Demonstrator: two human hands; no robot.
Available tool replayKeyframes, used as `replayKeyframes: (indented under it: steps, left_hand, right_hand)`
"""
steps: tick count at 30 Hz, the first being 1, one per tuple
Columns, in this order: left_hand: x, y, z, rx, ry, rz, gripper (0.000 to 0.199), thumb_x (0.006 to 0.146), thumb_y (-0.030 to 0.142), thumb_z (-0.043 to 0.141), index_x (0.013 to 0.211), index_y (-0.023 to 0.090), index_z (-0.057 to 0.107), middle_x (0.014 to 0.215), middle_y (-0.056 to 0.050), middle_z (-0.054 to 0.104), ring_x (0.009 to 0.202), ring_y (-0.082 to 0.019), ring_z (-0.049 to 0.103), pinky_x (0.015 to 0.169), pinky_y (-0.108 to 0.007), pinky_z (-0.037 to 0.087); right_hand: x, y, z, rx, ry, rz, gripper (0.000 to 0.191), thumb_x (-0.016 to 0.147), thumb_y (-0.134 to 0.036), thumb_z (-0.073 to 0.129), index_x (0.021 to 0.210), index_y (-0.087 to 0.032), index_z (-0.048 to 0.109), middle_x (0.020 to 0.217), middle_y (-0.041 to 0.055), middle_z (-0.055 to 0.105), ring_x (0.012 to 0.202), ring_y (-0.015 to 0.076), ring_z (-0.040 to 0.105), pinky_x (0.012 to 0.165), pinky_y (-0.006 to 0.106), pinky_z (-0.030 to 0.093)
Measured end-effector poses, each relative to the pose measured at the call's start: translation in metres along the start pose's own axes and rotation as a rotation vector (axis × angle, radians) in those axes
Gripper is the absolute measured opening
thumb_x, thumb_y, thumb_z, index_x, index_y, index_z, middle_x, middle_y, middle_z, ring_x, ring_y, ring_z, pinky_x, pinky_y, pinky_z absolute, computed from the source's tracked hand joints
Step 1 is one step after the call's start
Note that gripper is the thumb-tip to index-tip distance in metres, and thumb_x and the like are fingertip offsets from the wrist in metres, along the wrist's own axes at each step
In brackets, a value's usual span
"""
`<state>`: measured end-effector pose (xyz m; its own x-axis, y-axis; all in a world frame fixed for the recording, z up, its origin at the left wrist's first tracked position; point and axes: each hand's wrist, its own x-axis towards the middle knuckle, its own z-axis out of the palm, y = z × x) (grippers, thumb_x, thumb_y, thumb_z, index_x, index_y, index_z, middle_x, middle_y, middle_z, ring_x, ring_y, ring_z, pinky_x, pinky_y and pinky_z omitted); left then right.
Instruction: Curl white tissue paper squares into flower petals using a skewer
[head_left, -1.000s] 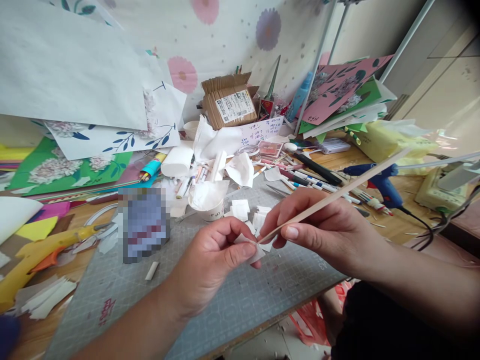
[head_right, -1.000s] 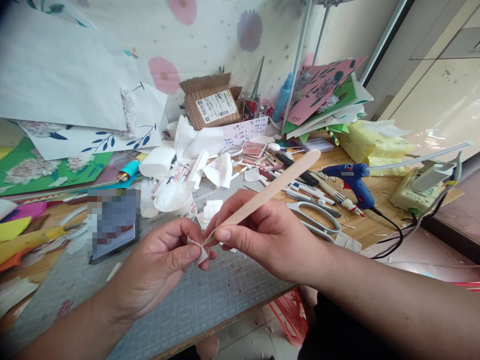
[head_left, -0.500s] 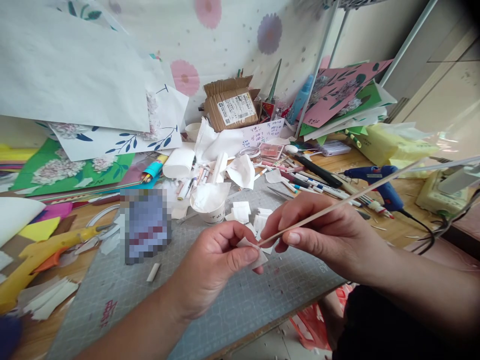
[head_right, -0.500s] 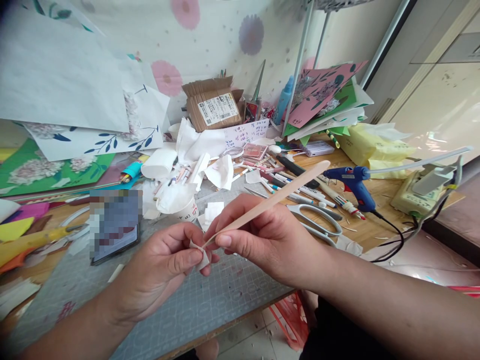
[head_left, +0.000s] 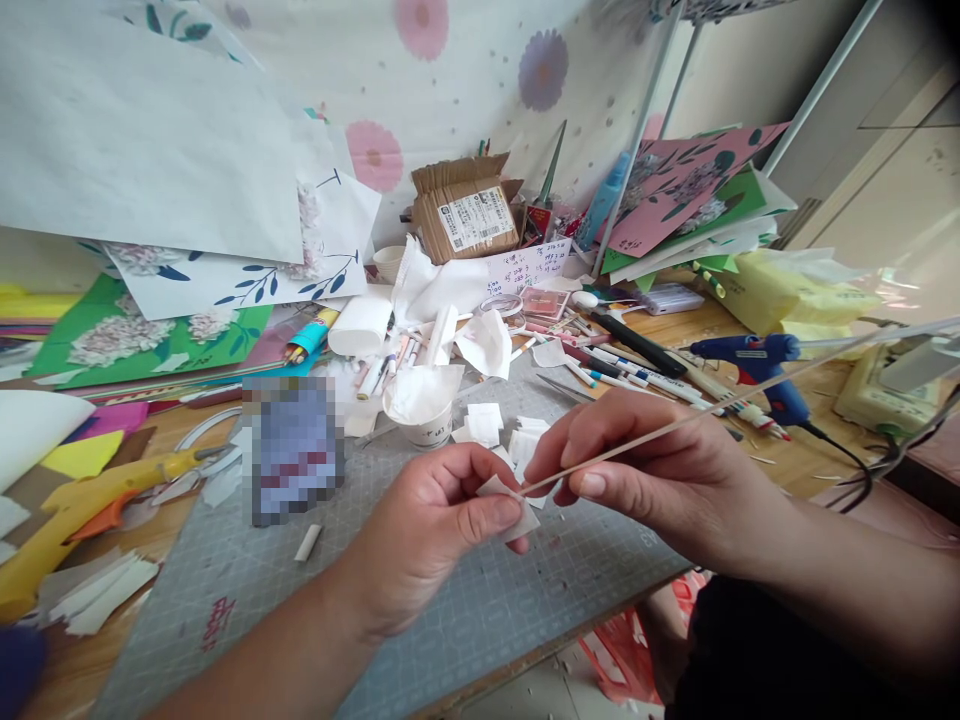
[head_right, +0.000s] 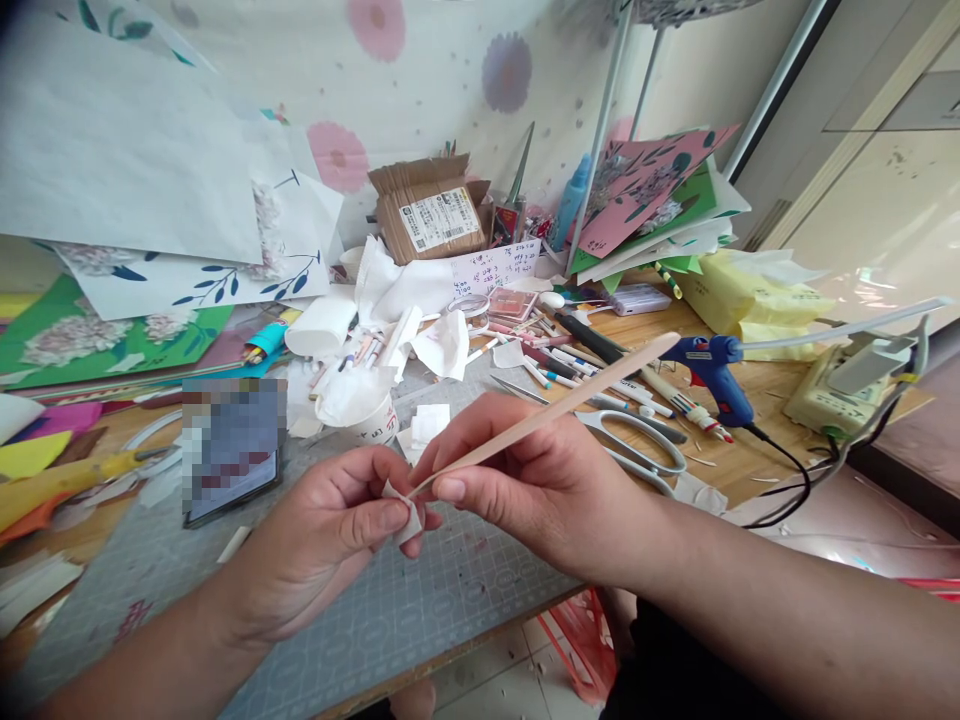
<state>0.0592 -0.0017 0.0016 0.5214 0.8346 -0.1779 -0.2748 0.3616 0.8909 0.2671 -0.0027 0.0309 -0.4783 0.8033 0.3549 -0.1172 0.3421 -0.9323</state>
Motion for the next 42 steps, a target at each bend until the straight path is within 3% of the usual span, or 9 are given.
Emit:
replayKeyframes:
  steps: [11,21,42]
  left_hand:
    - [0.0006,-0.0004,0.0015,-0.004,0.008,-0.008,0.017,0.071,0.024,0.08,0.075,0.016,0.066,0.07,0.0,0.065,0.063,-0.013,0.062,0.062,-0.025,0.048]
    - [0.0004,-0.0014,0.0014,-0.048,-0.015,0.015,0.015,0.072,0.021,0.08,0.076,0.015,0.066,0.067,0.002,0.065,0.061,-0.012,0.063,0.061,-0.025,0.05]
    - [0.0001,-0.0007,0.001,-0.027,-0.021,0.024,0.017,0.072,0.021,0.079,0.075,0.016,0.063,0.07,0.001,0.063,0.065,-0.013,0.063,0.061,-0.025,0.05]
  right_hand:
    - [-0.001,0.0008,-0.0011,-0.035,-0.032,-0.029,0.01,0.088,-0.013,0.064,0.094,-0.021,0.063,0.089,0.0035,0.071,0.086,0.0161,0.069,0.074,0.028,0.057]
    - [-0.0029,-0.0023,-0.0017,-0.199,-0.04,-0.084,0.007,0.088,-0.015,0.064,0.093,-0.02,0.064,0.09,0.0059,0.07,0.088,0.0194,0.07,0.074,0.03,0.057]
    - [-0.0048,-0.0019,-0.0017,-0.133,-0.038,-0.069,0.01,0.088,-0.011,0.063,0.094,-0.02,0.064,0.093,0.004,0.069,0.09,0.0167,0.069,0.077,0.028,0.056]
